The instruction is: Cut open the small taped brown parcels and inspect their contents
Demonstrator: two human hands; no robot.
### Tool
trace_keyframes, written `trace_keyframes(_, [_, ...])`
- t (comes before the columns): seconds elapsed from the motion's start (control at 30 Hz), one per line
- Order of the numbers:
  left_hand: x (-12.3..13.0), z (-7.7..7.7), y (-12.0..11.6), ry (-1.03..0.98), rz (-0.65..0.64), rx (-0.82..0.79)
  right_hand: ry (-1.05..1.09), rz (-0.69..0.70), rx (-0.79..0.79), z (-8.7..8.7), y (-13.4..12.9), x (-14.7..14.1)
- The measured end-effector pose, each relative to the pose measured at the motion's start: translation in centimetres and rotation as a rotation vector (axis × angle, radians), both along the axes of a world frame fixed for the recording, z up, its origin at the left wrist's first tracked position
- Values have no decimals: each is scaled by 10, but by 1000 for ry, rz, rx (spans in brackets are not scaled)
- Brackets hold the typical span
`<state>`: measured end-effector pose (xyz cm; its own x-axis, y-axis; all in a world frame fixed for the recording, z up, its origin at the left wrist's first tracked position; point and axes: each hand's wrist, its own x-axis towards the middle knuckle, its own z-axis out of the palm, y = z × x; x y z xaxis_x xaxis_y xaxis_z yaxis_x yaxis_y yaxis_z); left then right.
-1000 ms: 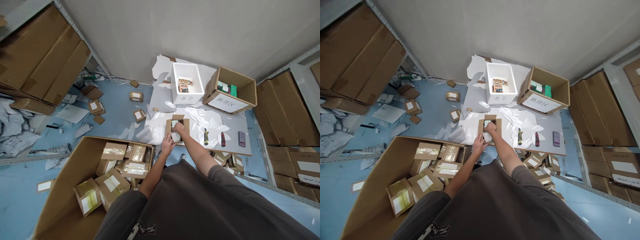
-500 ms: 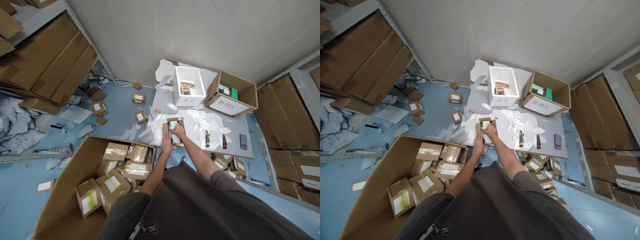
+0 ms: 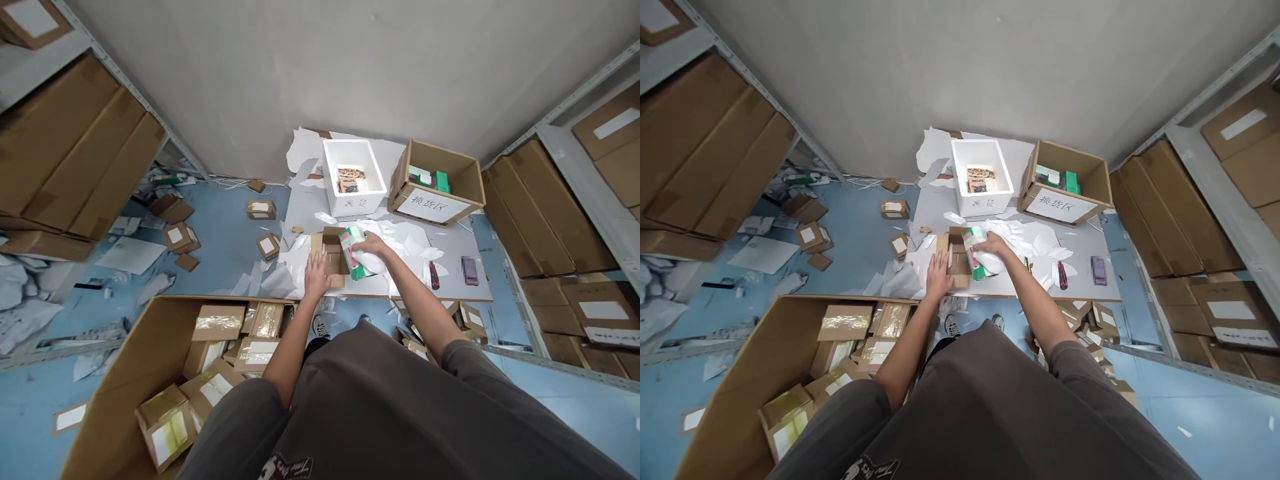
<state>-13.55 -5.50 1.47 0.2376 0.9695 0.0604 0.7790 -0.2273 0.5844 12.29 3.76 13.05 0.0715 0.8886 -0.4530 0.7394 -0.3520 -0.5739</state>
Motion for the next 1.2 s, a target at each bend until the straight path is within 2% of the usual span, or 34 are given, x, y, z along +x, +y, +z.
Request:
trace_keyframes(0.1, [36, 36, 31, -26, -234, 182, 26, 49, -65, 10, -7, 23])
trace_keyframes(0.2, [77, 58, 60, -14, -398, 260, 31, 99, -69, 13, -15, 45])
trace_keyframes(0.3, [108, 62, 76, -5, -462, 279, 57, 89, -90, 9, -21, 75])
trace_keyframes(0.43, [134, 43, 73, -63, -566, 258, 203, 102, -94, -6, -26, 121])
trace_keyframes(0.5, [144, 29, 65, -110, -519, 207, 333, 74, -84, -17, -27, 144])
trace_keyframes(0.63, [163, 1, 44, -153, -213, 9, 575, -143, -80, -46, -26, 181])
trace_keyframes(0.77, [183, -21, 28, -208, 38, -183, 427, -494, 8, -75, -25, 206])
trace_keyframes(0.87, [195, -33, 22, -270, 105, -262, 285, -595, 10, -90, -28, 217])
trace_keyframes(0.93, [200, -39, 22, -289, 121, -310, 263, -524, 76, -93, -34, 219])
trace_keyframes(1.03, [202, -46, 25, -320, 120, -390, 406, -214, 134, -89, -47, 212])
trace_keyframes(1.1, [202, -49, 29, -410, 66, -445, 544, 20, 86, -85, -53, 201])
trace_keyframes(1.13, [202, -51, 31, -469, 24, -475, 598, 93, 67, -84, -55, 193])
trace_keyframes(1.2, [202, -53, 37, -572, -77, -531, 666, 131, 85, -83, -55, 177])
